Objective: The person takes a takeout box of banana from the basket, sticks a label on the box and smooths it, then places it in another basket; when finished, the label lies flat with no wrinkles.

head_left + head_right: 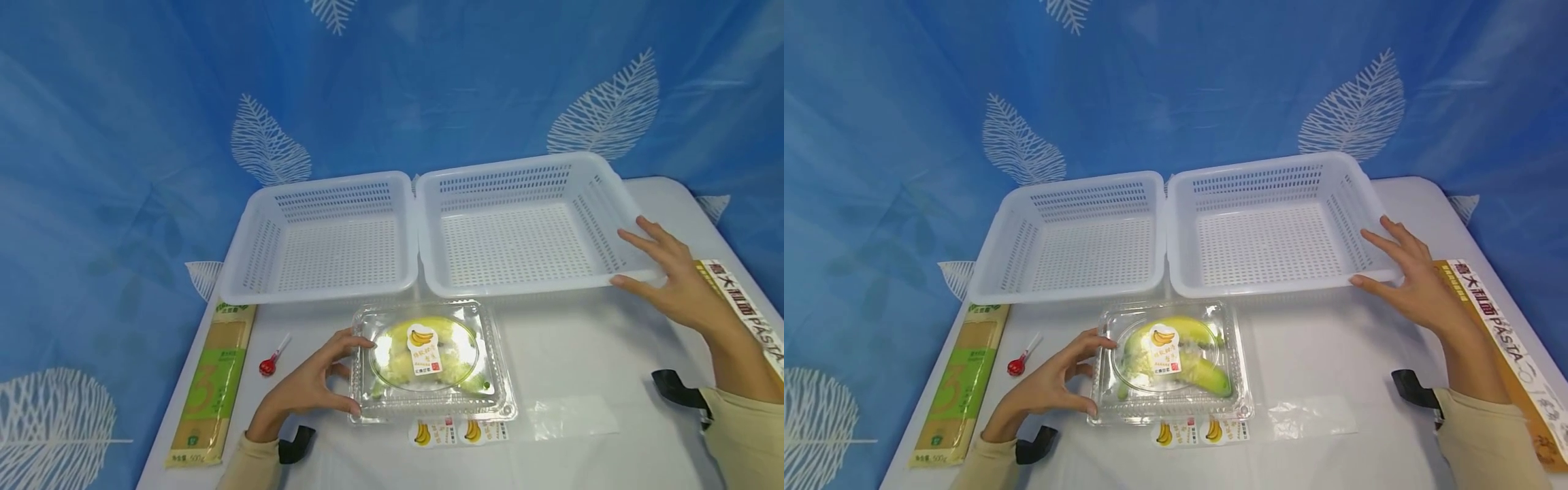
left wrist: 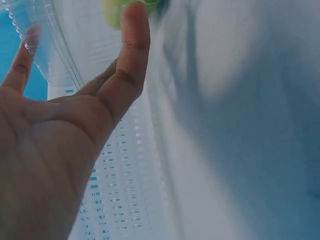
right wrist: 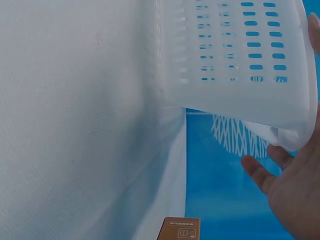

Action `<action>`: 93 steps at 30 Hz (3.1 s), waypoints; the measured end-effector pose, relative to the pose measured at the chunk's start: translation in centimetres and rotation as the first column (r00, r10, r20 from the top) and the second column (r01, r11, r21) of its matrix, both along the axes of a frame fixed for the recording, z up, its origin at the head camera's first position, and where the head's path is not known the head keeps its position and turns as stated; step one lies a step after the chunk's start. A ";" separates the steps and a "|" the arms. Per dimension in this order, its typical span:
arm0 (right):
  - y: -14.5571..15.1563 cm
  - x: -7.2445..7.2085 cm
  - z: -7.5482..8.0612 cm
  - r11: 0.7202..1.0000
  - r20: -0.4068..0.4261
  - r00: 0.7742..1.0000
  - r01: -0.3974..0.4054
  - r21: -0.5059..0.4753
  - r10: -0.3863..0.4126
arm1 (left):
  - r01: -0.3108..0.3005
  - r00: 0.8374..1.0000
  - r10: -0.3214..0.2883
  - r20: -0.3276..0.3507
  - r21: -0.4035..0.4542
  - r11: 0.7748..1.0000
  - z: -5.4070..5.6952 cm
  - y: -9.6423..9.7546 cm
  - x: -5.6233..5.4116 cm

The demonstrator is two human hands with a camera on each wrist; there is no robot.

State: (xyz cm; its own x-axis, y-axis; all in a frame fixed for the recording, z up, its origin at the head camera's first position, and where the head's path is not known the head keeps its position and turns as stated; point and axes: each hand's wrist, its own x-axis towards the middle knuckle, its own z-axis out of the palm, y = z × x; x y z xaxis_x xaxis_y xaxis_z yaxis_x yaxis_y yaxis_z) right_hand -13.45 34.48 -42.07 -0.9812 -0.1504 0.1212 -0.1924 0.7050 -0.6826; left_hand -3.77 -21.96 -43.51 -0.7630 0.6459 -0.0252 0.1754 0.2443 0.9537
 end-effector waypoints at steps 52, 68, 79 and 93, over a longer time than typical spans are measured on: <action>-0.1 0.3 -0.3 0.998 0.096 0.994 0.058 -0.013 -0.057 | 0.102 0.994 -0.106 0.005 0.237 0.966 8.6 -0.6 0.0; -0.1 0.3 -0.4 0.999 0.089 0.995 0.037 -0.036 -0.034 | 0.101 0.994 -0.106 0.021 0.171 0.980 10.8 1.4 -5.4; 0.1 0.3 -0.3 0.998 0.071 0.997 0.038 -0.051 -0.035 | 0.111 0.994 -0.111 0.017 0.042 0.993 10.9 4.8 -10.4; 0.4 0.3 -0.5 0.996 0.046 0.999 0.018 -0.084 -0.014 | 0.063 0.995 -0.057 0.079 -0.078 0.995 11.7 9.5 -17.1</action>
State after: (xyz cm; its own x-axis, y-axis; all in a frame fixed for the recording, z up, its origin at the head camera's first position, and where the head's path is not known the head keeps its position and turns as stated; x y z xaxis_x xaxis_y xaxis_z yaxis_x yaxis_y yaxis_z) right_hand -13.16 34.84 -42.58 -0.9882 -0.1257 0.0881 -0.1490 0.6475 -0.7474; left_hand -20.86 -12.45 -31.82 -0.7170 0.6837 -0.1356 0.1190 0.3117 0.9427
